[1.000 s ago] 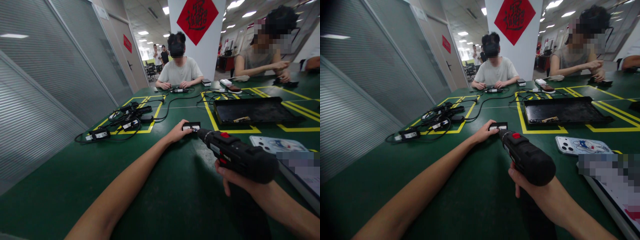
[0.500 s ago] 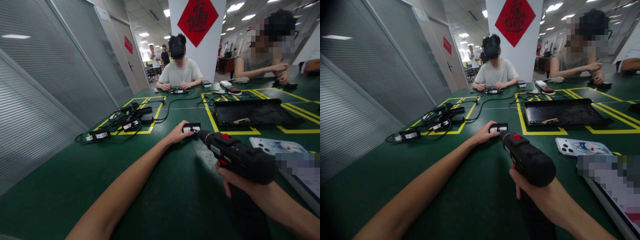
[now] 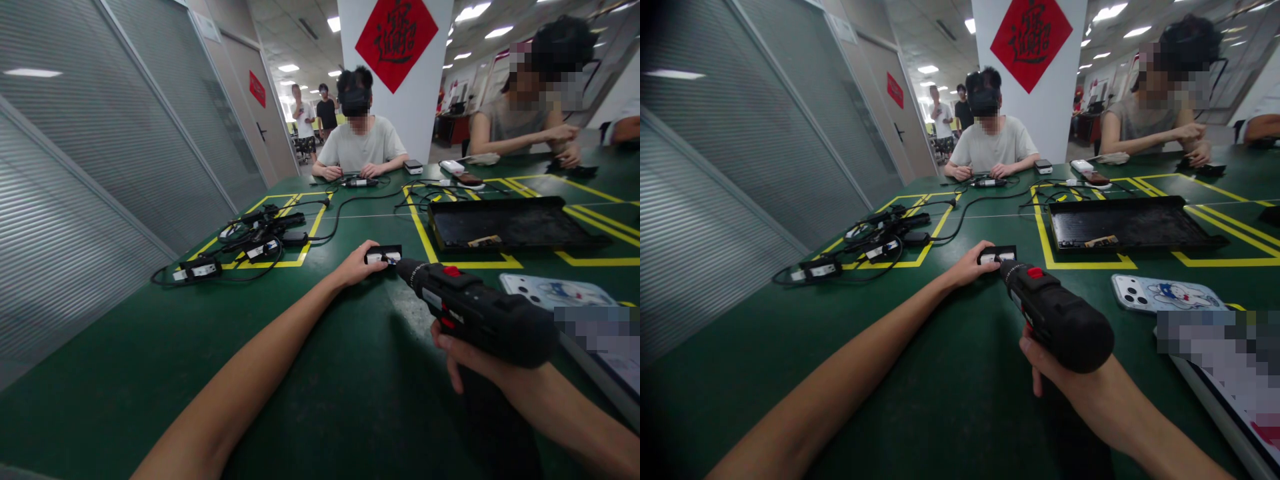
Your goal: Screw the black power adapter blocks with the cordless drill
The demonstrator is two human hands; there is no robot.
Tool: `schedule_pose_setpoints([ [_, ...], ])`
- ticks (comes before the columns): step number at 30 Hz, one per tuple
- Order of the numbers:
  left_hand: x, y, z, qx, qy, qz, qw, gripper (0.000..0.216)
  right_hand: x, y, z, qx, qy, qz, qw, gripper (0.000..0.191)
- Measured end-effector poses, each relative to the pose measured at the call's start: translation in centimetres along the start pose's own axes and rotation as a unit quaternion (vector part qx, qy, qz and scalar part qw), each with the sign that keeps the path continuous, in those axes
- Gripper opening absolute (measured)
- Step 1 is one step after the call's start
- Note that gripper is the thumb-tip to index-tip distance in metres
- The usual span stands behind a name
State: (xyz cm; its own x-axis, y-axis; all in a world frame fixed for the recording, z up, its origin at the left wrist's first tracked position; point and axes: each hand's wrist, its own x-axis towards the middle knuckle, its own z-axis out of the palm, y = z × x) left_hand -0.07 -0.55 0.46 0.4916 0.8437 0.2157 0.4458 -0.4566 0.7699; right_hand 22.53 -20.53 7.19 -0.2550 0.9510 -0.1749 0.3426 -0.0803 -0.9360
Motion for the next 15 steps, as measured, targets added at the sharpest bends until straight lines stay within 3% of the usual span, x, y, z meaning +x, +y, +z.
schedule_pose_setpoints([
  [15,0.2,-0.1,0.2,-0.015,-0.002,-0.005,1.0,0.049,-0.3,-1.4,0.0,-0.019,-0.015,0.016,1.0,0.023],
])
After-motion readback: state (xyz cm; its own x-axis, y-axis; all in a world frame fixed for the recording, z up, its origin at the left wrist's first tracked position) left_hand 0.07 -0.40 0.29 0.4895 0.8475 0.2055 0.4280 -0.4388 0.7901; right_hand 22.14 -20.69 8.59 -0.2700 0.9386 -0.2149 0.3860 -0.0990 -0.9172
